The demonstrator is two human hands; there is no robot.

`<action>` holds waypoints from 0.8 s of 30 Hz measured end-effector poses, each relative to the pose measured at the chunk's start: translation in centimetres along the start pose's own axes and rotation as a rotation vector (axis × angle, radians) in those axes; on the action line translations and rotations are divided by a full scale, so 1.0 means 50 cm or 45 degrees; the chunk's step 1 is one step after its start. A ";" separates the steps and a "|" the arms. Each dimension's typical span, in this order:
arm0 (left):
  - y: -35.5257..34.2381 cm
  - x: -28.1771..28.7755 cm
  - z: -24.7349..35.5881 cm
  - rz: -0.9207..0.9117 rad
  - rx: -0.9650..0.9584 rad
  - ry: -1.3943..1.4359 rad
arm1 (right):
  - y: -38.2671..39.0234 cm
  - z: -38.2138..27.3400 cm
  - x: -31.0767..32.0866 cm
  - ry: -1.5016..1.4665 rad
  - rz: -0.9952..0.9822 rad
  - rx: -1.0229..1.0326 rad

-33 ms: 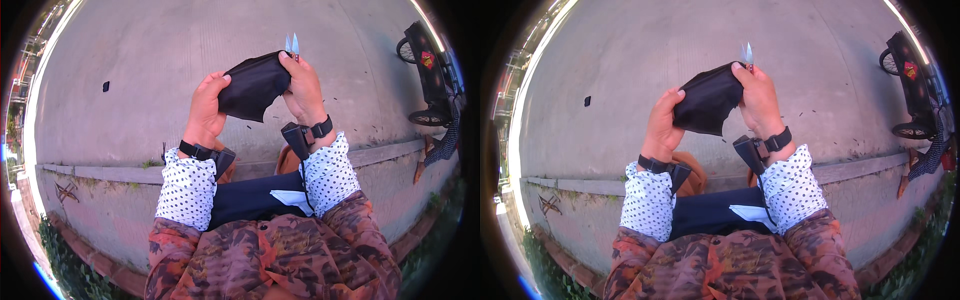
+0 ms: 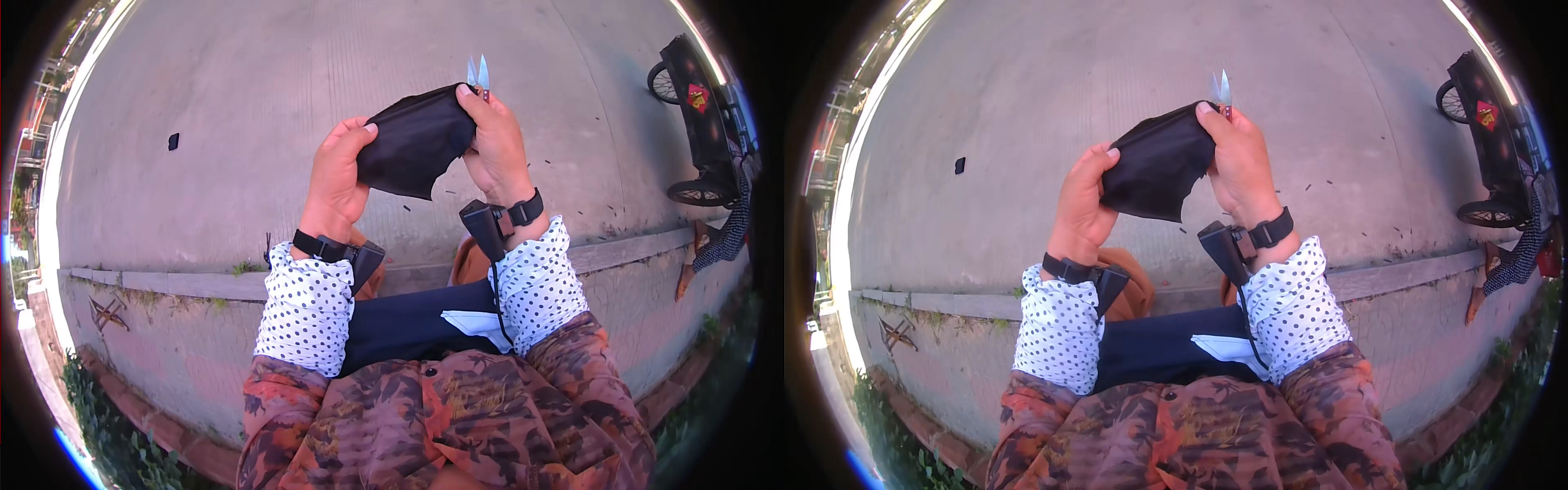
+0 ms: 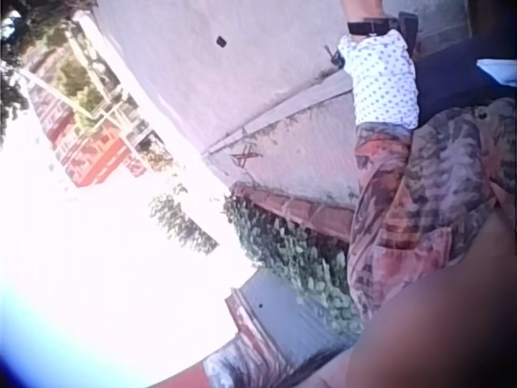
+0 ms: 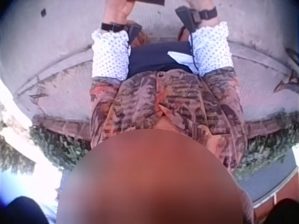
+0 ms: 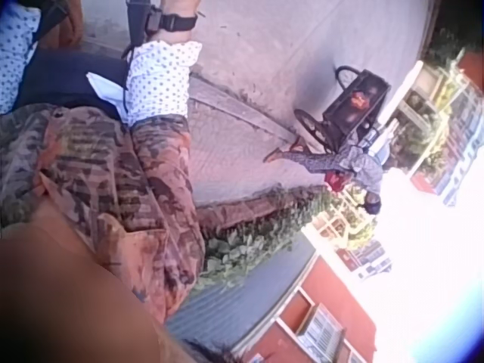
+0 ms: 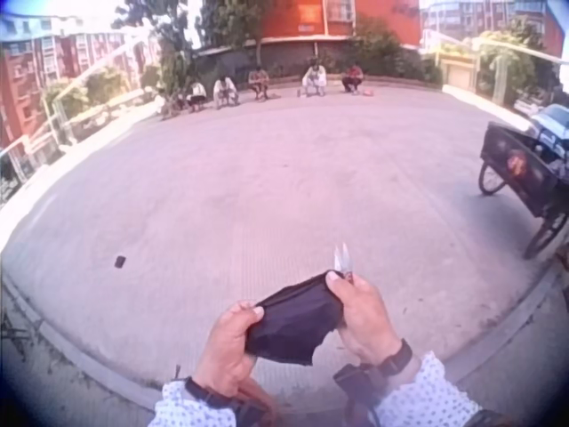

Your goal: The person is using a pair of snips or small scissors to trim the edges of a black leather piece while seated outdoors.

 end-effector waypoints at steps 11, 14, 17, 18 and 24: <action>0.005 0.007 0.004 -0.045 0.081 -0.064 | 0.013 -0.022 -0.014 -0.143 0.091 -0.016; 0.002 -0.006 -0.001 -0.116 0.078 -0.045 | 0.020 -0.032 -0.020 -0.163 0.136 -0.018; 0.004 -0.006 -0.002 -0.114 0.009 0.025 | 0.021 -0.018 -0.025 -0.169 0.098 -0.068; 0.006 -0.001 -0.001 -0.087 -0.029 0.065 | 0.025 -0.015 -0.025 -0.168 0.104 -0.065; 0.008 0.004 -0.002 -0.064 0.018 0.046 | 0.026 -0.012 -0.033 -0.152 0.004 -0.088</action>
Point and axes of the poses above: each hand's wrist, its own y-axis away from the middle knuckle, its own x-axis out of the back of the hand, z = x × y, the point moved 4 cm from there along -y, towards the middle knuckle, and after that the axes turned 1 degree about x, right-handed, at the moved point
